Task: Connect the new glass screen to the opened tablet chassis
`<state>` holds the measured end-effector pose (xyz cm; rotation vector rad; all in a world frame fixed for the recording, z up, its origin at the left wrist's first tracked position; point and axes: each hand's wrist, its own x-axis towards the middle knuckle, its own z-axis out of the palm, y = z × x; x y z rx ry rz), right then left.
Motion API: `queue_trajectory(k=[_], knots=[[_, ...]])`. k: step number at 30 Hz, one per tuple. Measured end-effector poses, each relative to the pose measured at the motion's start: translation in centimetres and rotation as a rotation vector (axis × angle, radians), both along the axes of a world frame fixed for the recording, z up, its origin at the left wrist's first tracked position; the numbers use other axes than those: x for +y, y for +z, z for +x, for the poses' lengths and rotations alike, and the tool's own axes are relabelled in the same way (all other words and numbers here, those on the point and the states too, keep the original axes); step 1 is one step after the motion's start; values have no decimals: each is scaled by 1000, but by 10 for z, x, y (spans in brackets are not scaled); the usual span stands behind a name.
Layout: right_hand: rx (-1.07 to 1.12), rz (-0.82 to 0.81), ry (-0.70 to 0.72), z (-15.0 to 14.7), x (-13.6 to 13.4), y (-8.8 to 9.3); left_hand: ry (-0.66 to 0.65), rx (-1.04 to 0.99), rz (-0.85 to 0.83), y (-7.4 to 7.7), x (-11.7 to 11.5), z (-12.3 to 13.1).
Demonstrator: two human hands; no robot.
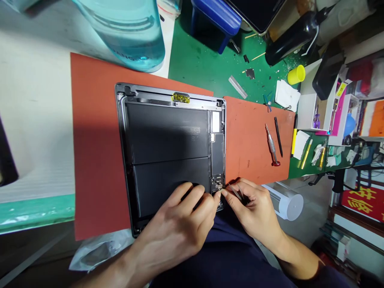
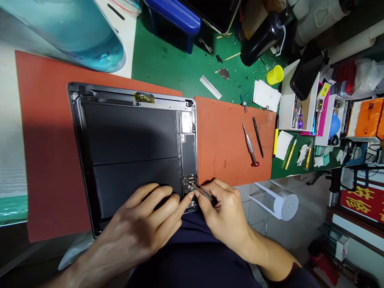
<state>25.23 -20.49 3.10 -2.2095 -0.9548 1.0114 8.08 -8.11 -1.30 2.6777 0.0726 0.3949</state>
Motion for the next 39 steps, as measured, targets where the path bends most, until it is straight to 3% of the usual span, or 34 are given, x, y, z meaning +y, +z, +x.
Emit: queue_trajectory(k=[7,13,20,25,32,39], knots=[[85,17,-94,1,-9,0,67,-73,-91,7,2,-2],[145,-3,-182,4,-43,2,135,-95,-97,17,-1,-9],[254,34,-49,0,-78,0,249,-95,-90,23,-19,-26],[177,25,58,-3,-75,-1,233,-59,-74,16,-37,-33],[-38,47,182,7,-60,9,240,-61,-47,8,-44,-28],[-33,14,234,18,-45,13,280,-68,-40,3,-48,-23]])
